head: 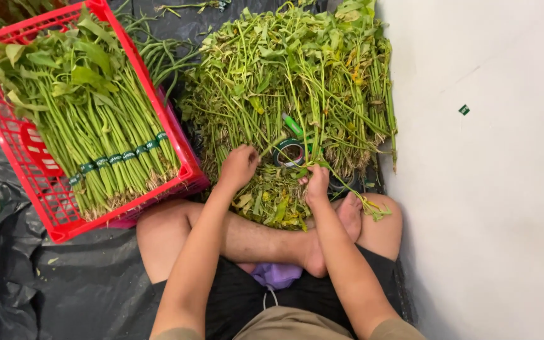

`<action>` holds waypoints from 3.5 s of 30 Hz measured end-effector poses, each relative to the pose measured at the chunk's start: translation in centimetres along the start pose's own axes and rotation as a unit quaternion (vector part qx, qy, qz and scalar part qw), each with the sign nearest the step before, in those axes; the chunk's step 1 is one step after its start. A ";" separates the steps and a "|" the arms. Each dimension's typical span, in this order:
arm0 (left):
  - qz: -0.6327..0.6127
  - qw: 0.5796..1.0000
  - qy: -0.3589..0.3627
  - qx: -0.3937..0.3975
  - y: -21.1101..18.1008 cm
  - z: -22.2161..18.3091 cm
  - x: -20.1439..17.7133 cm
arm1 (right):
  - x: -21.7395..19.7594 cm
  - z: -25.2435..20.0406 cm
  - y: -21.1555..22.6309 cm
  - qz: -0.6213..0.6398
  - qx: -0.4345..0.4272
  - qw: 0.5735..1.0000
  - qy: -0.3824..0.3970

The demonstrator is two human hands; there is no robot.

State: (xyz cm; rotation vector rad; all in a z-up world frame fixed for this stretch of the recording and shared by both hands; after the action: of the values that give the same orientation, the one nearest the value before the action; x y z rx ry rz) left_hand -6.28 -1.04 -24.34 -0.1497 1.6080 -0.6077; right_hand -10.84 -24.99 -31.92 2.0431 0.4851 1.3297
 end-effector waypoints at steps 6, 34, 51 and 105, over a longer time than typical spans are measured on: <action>0.065 0.986 0.152 0.037 -3.3 -6.2 -1.7 | -0.3 0.6 -1.5 -0.089 -0.009 0.996 0.024; -0.553 0.822 -0.017 -0.135 -8.3 -1.2 0.5 | 9.2 -9.7 7.0 -0.254 -0.336 0.870 0.256; -0.724 0.685 -0.070 -0.024 -10.6 -1.6 -2.4 | 13.1 -15.4 9.1 -0.412 -0.424 0.776 0.221; -0.565 0.777 -0.238 0.141 -11.3 -3.4 -11.5 | 7.0 -10.4 6.0 -0.071 -0.105 0.978 0.168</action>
State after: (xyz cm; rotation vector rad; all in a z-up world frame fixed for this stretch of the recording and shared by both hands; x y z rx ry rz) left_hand -10.69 -4.59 -8.87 -1.0091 0.7640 -1.5732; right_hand -17.59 -21.72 -20.19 1.5899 0.5985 1.5727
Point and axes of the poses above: each hand's wrist, its own z-axis towards the middle knuckle, its own x-axis out of the palm, y = z × x, the point moved 5 cm from there along z, towards the middle knuckle, and after that the axes turned 15 degrees about z, right-handed, at the moved point
